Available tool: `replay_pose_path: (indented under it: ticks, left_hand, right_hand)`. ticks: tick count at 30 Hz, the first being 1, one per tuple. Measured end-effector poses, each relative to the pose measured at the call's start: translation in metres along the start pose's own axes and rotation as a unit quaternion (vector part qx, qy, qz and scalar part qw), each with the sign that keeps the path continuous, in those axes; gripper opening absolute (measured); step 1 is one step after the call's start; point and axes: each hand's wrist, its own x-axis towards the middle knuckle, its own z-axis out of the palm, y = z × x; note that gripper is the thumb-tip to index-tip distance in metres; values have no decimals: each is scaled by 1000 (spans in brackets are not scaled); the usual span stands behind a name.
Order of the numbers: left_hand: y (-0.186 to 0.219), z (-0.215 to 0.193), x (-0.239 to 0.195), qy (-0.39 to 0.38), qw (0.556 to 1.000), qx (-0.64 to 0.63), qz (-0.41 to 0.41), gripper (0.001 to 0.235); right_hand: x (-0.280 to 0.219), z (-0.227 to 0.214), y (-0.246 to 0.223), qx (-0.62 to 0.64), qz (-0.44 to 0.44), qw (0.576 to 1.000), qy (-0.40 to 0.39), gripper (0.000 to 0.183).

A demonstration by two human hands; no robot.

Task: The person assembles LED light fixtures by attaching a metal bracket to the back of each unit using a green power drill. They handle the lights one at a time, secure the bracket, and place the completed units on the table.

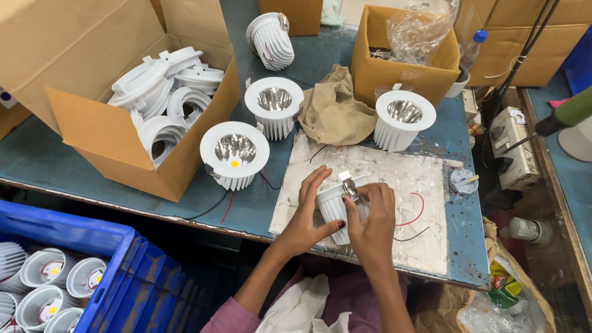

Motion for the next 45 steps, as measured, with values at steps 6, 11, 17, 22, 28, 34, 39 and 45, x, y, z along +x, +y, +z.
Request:
replay_pose_path:
  ticks: [6,11,17,22,28,34,39,45]
  left_hand:
    - [5,2,1,10,1000,-19,-11,103]
    - [11,8,4,27,997,-74,-7,100]
    - [-1,-1,4,102,952,-290,11,94]
    - [16,-5,-7,197,952,-231,-32,71]
    - [86,19,-16,97,969,-222,-44,65]
    - [145,33,-12,122,960,-249,-28,66]
    - [164,38,-16,145,948,-275,-70,67]
    - [155,39,-17,150,928,-334,-77,61]
  right_hand:
    - [-4,1,10,18,11,1000,-11,23]
    - [-15,12,12,-94,63,993,8,76]
    - [-6,7,14,-102,167,978,-69,114]
    - [-11,-17,19,104,252,962,-28,89]
    - [-29,-61,28,509,305,804,20,63]
    - [-40,-95,-15,514,286,807,44,73]
    - [-37,-110,-44,490,223,842,45,80]
    - [-37,-114,-56,437,224,868,70,84]
